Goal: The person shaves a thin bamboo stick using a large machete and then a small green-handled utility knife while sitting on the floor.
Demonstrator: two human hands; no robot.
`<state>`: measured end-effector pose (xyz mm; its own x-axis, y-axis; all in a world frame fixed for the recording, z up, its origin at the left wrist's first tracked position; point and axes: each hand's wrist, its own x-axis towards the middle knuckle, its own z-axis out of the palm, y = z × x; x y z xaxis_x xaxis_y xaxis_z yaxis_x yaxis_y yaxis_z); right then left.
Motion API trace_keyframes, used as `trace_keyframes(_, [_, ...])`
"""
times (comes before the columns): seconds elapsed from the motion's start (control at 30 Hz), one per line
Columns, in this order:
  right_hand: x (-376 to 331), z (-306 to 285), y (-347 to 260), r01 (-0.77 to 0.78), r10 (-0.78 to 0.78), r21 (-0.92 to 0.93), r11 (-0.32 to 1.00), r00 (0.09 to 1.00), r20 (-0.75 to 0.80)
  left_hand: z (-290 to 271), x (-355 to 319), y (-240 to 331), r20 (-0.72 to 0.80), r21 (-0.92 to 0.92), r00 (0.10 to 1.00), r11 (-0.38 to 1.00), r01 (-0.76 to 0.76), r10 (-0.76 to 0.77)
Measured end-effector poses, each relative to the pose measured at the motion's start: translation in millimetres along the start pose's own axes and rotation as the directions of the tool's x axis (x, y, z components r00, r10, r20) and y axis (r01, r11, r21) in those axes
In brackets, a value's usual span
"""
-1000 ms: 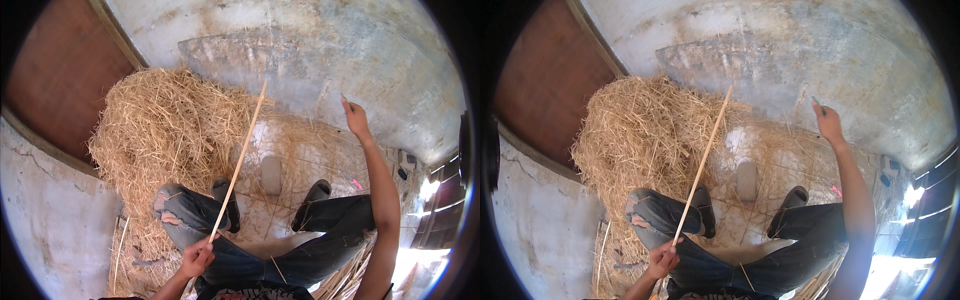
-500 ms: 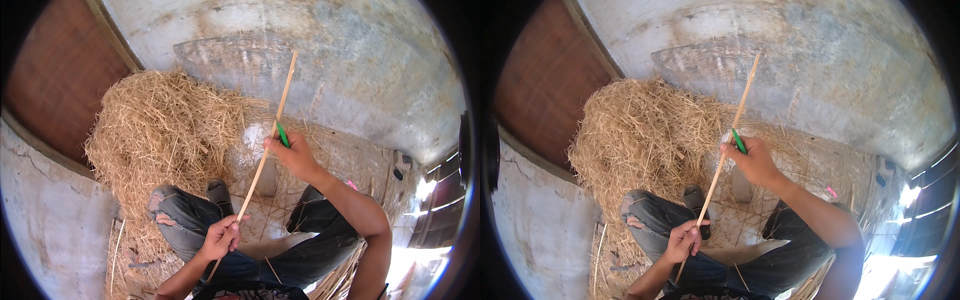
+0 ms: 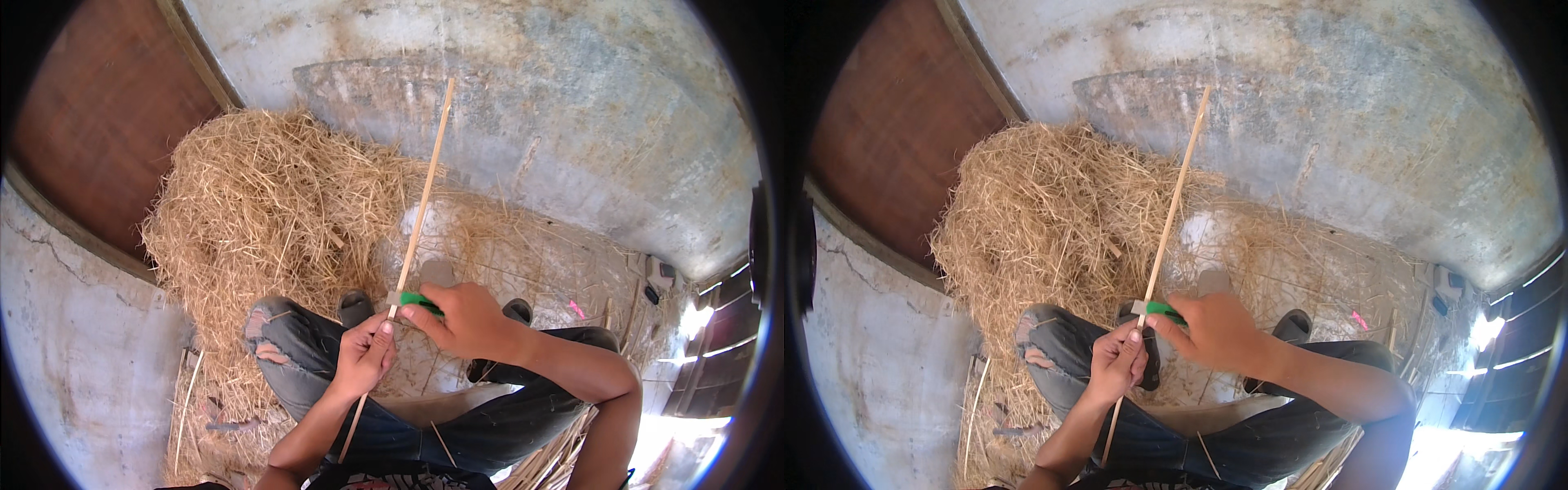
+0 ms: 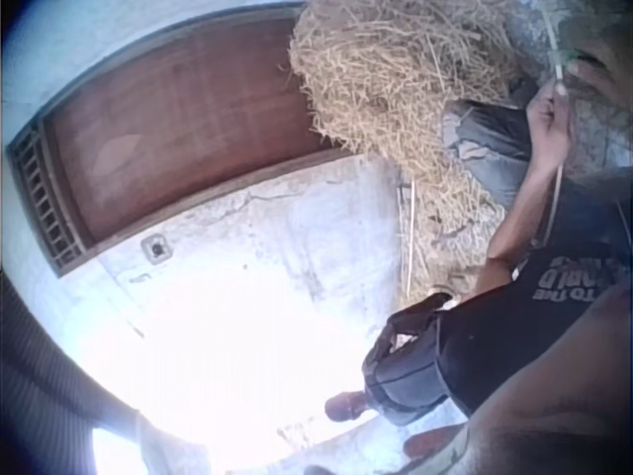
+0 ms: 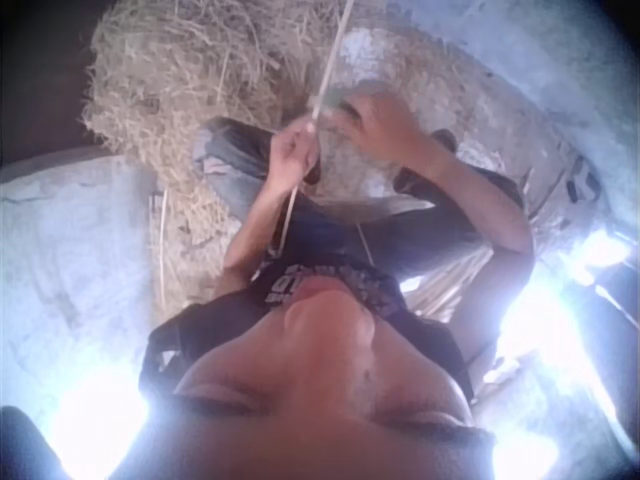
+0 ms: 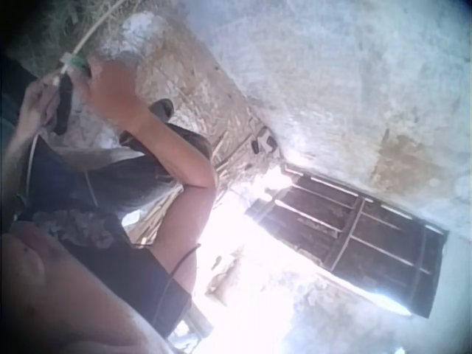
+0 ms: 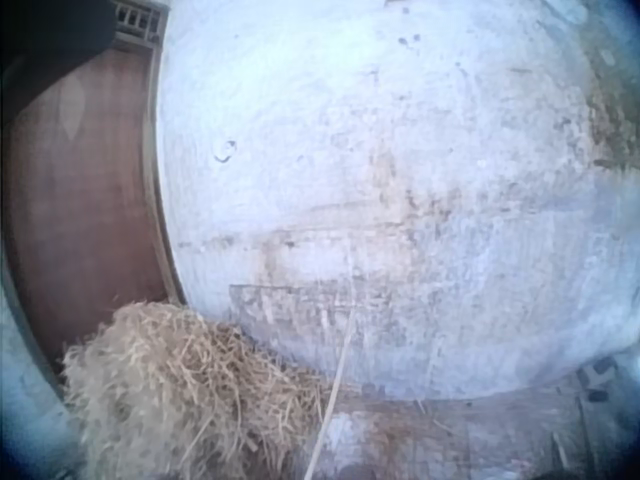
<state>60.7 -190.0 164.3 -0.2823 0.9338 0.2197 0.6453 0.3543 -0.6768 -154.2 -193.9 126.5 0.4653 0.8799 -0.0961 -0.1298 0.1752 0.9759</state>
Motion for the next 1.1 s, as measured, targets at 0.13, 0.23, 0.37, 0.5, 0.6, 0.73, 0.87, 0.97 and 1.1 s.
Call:
trace_keyframes(0.13, [-2.2,12.3,1.7,0.030,-0.027,-0.041,0.999,0.997,0.067,-2.1,0.6,-5.1,-0.023,-0.033,1.000,0.999,0.009,-0.010])
trace_keyframes(0.23, [-2.4,16.6,4.9,0.056,-0.053,-0.064,0.996,0.997,0.053,-0.7,-0.7,-5.8,-0.022,-0.089,1.000,0.996,0.015,-0.017])
trace_keyframes(0.37, [-1.0,21.5,12.3,0.082,-0.069,-0.201,0.976,0.995,0.069,-1.4,-1.5,-9.7,-0.036,-0.087,0.999,0.996,0.012,-0.015])
trace_keyframes(0.5, [28.7,0.7,58.5,-0.113,0.077,-0.289,0.951,0.988,-0.136,-9.1,-32.7,-13.3,-0.022,0.012,0.992,0.992,0.123,-0.123])
trace_keyframes(0.6, [48.0,-85.1,131.3,-0.528,0.443,-0.129,0.839,0.802,-0.401,-20.2,-86.5,-16.3,0.102,0.082,0.983,0.986,0.146,-0.154])
trace_keyframes(0.73, [19.7,-140.0,215.8,-0.680,0.508,-0.145,0.719,0.656,-0.559,-37.9,-108.9,-11.0,0.085,0.027,0.980,0.984,0.178,-0.179])
trace_keyframes(0.87, [32.7,-111.3,188.0,-0.513,0.471,0.066,0.856,0.722,-0.507,-57.1,-79.4,-4.5,-0.097,0.030,0.990,0.994,0.105,-0.101])
trace_keyframes(0.97, [41.9,-79.8,148.6,-0.238,0.230,0.052,0.970,0.830,-0.509,-66.4,-38.4,14.2,-0.102,0.027,0.995,1.000,0.003,-0.001])
trace_keyframes(1.1, [39.5,-48.0,62.1,-0.134,0.143,0.049,0.990,0.948,-0.286,-65.2,-10.1,21.6,0.022,0.097,0.999,0.994,-0.049,0.047])
